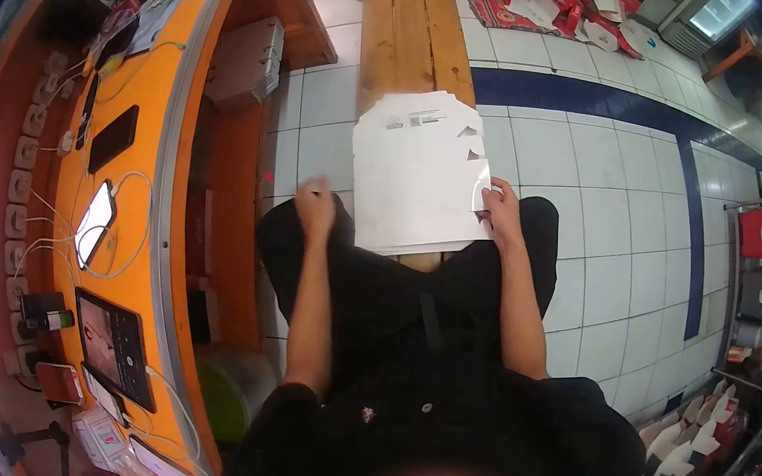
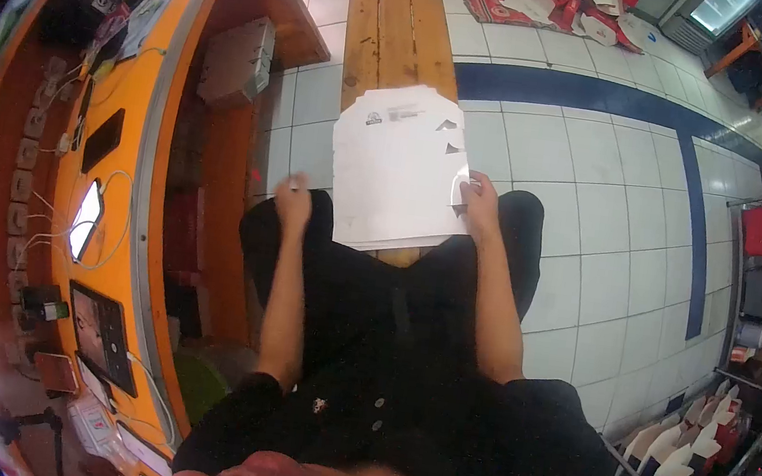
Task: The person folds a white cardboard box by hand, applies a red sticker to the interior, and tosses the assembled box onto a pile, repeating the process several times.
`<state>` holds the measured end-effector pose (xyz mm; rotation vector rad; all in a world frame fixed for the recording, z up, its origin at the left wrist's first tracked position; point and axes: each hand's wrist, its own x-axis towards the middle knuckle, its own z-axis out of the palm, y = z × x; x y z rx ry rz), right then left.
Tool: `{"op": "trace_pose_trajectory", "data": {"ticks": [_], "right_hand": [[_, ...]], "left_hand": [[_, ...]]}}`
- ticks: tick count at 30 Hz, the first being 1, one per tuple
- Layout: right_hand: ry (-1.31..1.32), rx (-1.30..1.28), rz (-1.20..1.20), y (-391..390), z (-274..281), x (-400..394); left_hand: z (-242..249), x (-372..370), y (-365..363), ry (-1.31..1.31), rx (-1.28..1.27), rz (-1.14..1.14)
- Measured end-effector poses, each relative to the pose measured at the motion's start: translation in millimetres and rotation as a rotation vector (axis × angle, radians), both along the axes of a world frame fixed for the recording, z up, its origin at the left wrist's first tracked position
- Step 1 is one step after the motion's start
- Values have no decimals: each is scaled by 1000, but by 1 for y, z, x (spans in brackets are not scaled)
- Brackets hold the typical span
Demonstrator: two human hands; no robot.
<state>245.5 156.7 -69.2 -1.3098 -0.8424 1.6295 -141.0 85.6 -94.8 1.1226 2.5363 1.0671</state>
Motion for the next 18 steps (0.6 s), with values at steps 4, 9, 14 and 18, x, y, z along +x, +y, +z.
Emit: {"op": "trace_pose_trajectory", "data": {"ticks": [4,9,14,18], "right_hand": [[184,-103,-52,1,6,-6],[265,-111,-119,-4,24,-3],[-217,115,-23,-6,-3,-7],[-640,332,141,-23,23,-37]], "left_hand": [[33,75,-23,-142,-111,-160],[50,105,-36,-121,-73,-193],[86,101,-33,-246,22,-207],[83,113,-30,-127,-123,-442]]}}
